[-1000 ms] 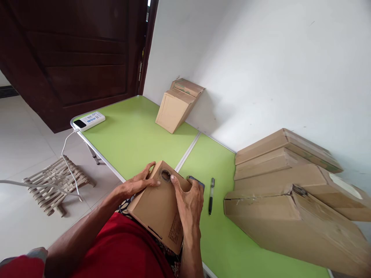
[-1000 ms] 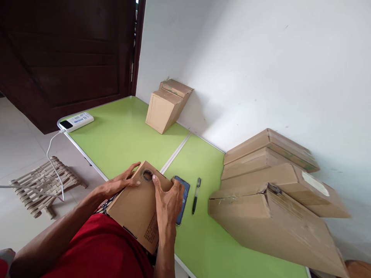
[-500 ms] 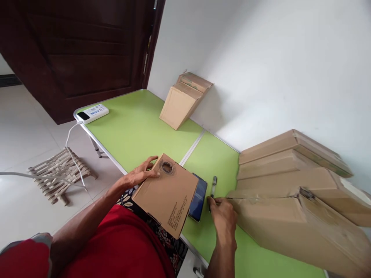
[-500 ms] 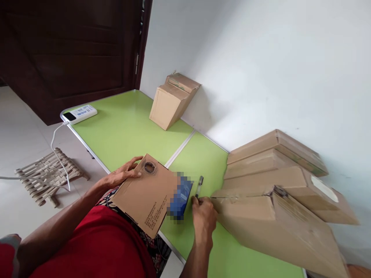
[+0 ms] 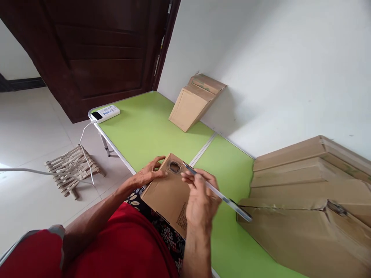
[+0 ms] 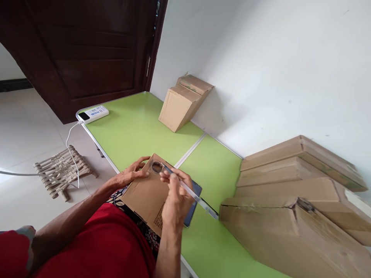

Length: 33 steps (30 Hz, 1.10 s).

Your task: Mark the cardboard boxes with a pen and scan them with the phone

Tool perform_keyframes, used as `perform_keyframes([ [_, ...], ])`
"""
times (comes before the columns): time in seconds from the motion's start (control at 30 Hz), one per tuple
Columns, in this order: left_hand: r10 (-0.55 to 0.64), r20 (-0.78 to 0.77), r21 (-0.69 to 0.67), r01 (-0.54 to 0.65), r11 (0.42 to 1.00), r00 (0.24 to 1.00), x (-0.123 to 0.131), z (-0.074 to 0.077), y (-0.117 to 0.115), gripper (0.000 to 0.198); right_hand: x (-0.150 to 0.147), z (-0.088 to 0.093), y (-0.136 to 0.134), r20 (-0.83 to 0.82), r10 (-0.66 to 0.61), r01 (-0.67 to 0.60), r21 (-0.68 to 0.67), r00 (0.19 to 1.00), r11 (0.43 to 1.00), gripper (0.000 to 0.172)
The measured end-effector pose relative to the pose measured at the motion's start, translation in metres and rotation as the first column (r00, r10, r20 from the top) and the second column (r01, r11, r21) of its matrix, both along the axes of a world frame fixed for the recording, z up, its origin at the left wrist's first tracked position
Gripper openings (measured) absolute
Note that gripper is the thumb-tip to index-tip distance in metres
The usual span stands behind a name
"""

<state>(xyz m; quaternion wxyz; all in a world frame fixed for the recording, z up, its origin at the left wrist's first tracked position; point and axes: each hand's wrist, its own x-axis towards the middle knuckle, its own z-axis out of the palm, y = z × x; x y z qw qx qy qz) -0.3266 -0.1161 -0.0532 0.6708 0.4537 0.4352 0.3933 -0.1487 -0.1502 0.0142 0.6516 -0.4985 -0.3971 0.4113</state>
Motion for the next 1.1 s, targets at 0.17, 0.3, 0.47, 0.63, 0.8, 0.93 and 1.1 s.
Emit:
perform_keyframes([
  [0.17,-0.003,-0.041,0.011,0.003,1.000,0.999,-0.003,0.004,0.001,0.092,-0.014,-0.025,0.017,0.056,0.018,-0.014,-0.069,0.998,0.998,0.039],
  [0.3,0.004,-0.070,0.014,-0.003,1.000,0.998,-0.003,0.007,-0.001,0.089,-0.005,-0.031,0.016,0.138,0.031,-0.020,-0.076,0.990,0.997,0.040],
  [0.47,-0.002,-0.088,0.018,0.003,1.000,0.996,-0.003,0.006,-0.001,0.091,-0.004,-0.031,0.016,0.223,0.076,-0.056,-0.095,0.972,0.994,0.044],
  [0.63,0.006,-0.092,0.026,-0.004,1.000,0.996,-0.003,0.004,-0.001,0.086,-0.004,-0.029,0.016,0.314,0.119,-0.093,-0.096,0.942,0.991,0.047],
  [0.8,0.007,-0.097,0.038,-0.003,0.999,0.995,-0.003,0.001,0.000,0.085,-0.001,-0.026,0.012,0.384,0.134,-0.094,-0.121,0.914,0.988,0.047],
  [0.93,0.007,-0.096,0.039,-0.003,0.999,0.995,-0.003,-0.001,0.001,0.085,0.005,-0.027,0.006,0.393,0.136,-0.073,-0.169,0.910,0.983,0.046],
  [1.1,-0.006,-0.074,0.024,0.008,1.000,0.997,-0.002,0.000,0.000,0.090,0.015,-0.031,0.002,0.286,0.006,0.047,-0.178,0.958,0.983,0.043],
])
